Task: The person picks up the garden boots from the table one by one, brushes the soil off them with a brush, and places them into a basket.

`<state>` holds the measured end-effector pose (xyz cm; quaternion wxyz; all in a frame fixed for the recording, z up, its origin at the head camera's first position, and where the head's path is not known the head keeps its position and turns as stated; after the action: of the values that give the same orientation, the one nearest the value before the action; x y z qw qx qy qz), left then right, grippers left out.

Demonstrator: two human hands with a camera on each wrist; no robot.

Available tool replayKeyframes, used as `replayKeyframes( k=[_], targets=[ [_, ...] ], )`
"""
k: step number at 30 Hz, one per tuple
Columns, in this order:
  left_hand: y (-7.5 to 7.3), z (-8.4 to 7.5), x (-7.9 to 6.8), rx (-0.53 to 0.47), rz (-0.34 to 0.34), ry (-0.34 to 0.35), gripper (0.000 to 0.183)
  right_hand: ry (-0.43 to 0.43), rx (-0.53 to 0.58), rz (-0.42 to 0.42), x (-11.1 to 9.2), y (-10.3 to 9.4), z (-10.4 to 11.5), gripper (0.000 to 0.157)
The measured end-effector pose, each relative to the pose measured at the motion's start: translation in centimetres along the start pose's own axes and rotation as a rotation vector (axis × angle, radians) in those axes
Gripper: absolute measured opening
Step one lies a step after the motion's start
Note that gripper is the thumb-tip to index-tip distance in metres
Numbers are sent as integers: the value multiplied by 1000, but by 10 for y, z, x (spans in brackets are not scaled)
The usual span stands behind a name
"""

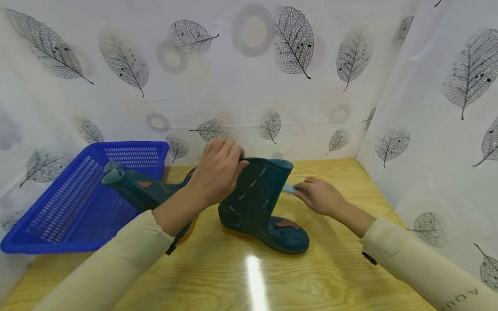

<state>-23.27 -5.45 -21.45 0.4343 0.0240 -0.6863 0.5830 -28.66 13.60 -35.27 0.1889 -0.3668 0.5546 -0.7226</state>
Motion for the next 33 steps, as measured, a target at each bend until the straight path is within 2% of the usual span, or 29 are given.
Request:
replayKeyframes(
  k=[2, 5, 9, 13, 16, 20, 23, 28, 33],
  targets=[
    [-2, 0, -1, -9, 5, 3, 23, -105, 94, -22, 0, -5, 11, 23],
    [-5, 0, -2, -19, 8, 1, 21, -227, 206, -1, 0, -6, 26, 22],
    [-6, 1, -2, -32, 21, -8, 20, -315, 250, 67, 1, 1, 38, 19],
    [-4, 2, -3, -61, 57, -20, 27, -326, 235, 131, 2, 11, 40, 19],
    [-5, 2, -6, -99, 78, -31, 42, -317, 218, 157, 2, 14, 39, 19],
    [-13, 0, -13, -161, 79, -29, 53, -304, 215, 190, 2, 15, 40, 21],
    [-23, -3, -21, -215, 38, -12, 48, -294, 203, 212, 3, 16, 41, 21],
    [-44, -10, -39, -322, -75, 41, 40, -275, 192, 233, 2, 18, 40, 22],
    [-53, -24, -65, -369, -167, 157, 36, -307, 187, 195, -1, 18, 42, 20]
  ],
)
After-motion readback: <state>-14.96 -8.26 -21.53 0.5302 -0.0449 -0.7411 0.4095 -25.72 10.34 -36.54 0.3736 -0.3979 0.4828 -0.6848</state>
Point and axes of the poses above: each hand's wrist, its own x-axis towards the middle knuckle, its own y-axis out of the palm, z = x × y, the point moved 10 cm from there along x, towards the middle knuckle, and after that the axes turned 4 degrees about -y, right-handed, at the moved point
